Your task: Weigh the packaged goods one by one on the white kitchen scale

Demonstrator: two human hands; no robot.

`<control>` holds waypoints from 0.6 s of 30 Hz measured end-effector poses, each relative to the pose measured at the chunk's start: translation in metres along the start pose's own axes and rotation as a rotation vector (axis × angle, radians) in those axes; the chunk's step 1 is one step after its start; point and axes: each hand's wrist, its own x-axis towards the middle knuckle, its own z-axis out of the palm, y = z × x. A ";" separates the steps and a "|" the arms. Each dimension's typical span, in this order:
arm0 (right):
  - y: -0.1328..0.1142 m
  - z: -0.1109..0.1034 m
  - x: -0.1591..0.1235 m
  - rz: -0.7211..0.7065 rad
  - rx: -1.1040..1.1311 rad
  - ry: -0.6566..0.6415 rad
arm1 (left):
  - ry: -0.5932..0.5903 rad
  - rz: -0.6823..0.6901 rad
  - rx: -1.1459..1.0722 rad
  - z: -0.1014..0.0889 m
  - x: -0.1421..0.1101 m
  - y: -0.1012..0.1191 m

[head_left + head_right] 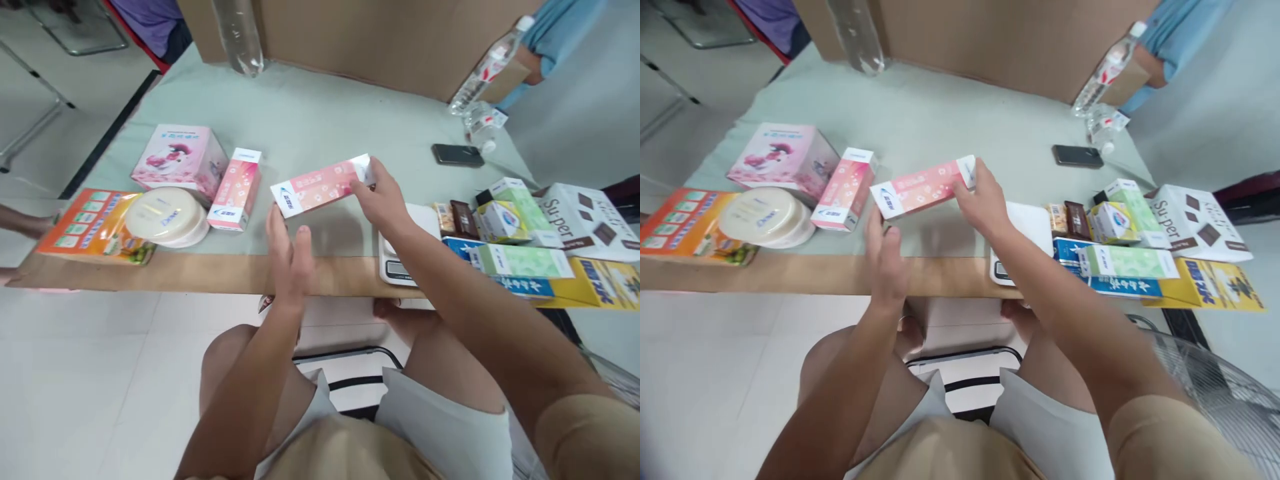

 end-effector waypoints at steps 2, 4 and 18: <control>0.005 -0.028 -0.041 -0.057 0.038 0.153 | -0.071 0.097 -0.051 0.005 -0.002 0.000; 0.013 -0.050 -0.087 -0.048 0.045 0.219 | -0.173 0.122 -0.077 0.015 -0.005 -0.003; 0.059 -0.081 -0.171 -0.068 -0.065 0.403 | -0.176 -0.274 0.122 0.077 -0.014 -0.002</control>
